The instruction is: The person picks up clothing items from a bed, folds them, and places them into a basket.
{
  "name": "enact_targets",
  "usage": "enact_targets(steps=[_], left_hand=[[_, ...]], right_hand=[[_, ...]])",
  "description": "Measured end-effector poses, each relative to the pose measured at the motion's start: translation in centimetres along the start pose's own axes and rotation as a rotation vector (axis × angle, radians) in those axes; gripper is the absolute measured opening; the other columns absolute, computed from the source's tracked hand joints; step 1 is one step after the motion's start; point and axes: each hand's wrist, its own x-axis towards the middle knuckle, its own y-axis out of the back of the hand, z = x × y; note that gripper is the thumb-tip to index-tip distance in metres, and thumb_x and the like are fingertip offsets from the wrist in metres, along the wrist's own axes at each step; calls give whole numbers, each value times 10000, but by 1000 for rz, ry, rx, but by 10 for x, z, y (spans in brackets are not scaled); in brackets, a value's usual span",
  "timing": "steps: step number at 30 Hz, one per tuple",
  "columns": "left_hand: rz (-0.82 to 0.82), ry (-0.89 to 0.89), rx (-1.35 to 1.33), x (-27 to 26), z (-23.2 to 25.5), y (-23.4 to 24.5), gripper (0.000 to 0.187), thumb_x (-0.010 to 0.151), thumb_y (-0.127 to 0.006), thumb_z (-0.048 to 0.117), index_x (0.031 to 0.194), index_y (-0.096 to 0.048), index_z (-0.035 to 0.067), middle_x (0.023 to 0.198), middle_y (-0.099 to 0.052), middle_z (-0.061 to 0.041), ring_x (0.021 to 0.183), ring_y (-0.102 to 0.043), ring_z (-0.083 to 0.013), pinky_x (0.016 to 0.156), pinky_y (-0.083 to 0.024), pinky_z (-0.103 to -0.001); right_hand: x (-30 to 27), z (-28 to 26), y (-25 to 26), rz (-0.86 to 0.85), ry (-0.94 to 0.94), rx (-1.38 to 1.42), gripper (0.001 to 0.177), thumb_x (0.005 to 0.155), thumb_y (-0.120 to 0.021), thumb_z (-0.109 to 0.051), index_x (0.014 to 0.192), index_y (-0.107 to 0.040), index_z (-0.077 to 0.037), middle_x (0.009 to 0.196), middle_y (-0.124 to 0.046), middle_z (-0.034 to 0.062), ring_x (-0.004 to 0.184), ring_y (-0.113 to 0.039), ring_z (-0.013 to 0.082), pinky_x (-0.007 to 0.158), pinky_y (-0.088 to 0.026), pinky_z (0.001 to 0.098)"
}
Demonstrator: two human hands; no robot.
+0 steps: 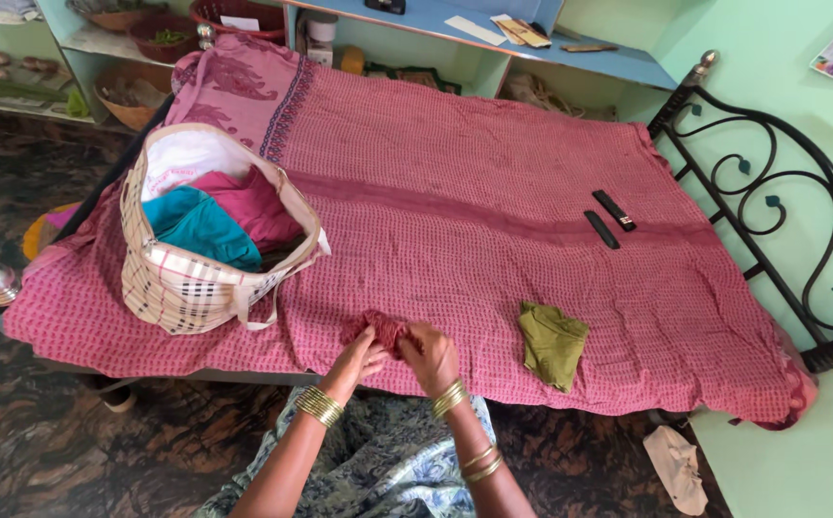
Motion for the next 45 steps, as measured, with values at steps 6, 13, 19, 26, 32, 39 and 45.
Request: enact_targets(steps=[6,13,19,26,32,39,45], left_hand=[[-168,-140,155,-58,61,-44,878,854,-673,622,1406,-502,-40,1430,-530,-236,1332,-556,-373,1105,-500,-495],[98,-758,798,-123,105,-82,433,899,-731,277,1226,-579,36,1089,-688,-148,1036,-684,-292,878,-547,-444],[338,-693,814,-122,120,-74,258,897,-672,106,1144,-674,35,798,-698,-138,688,-680,-283,655,-531,-413],[348,-703,829,-150,183,-81,245,881,-683,61,1120,-734,62,812,-781,-94,618,-716,-155,575,-547,-326],[325,-933,671,-154,219,-73,203,875,-784,153,1027,-736,26,844,-792,-84,702,-748,-142,650,-588,-271],[275,-1145,802,-186,249,-84,191,918,-771,165,1005,-717,4,841,-767,-109,724,-721,-161,682,-550,-293],[-79,-875,1015,-185,246,-135,107,927,-711,134,1004,-733,63,820,-800,-71,684,-785,-157,588,-590,-299]], right_hand=[[17,-35,30,-6,241,28,178,866,-738,-158,1009,-727,-52,892,-758,122,738,-739,282,651,-577,400],[31,-72,73,112,319,-21,249,859,-796,-215,1019,-741,-32,885,-757,158,747,-732,296,649,-580,408],[34,-81,104,114,215,-15,246,853,-779,-258,1019,-773,-76,868,-787,119,710,-753,261,644,-577,387],[26,-66,123,175,162,26,319,855,-797,-256,1067,-753,-22,906,-774,157,772,-766,235,678,-582,351],[17,-64,147,118,96,25,335,814,-811,-294,1034,-770,-45,862,-792,125,727,-769,212,670,-588,335],[9,-50,147,-121,130,-112,451,741,-860,-425,1066,-792,-120,967,-811,64,808,-791,184,748,-626,331],[7,-100,119,-42,599,-30,731,716,-876,-426,1262,-658,7,1073,-769,154,954,-727,320,840,-560,450]])
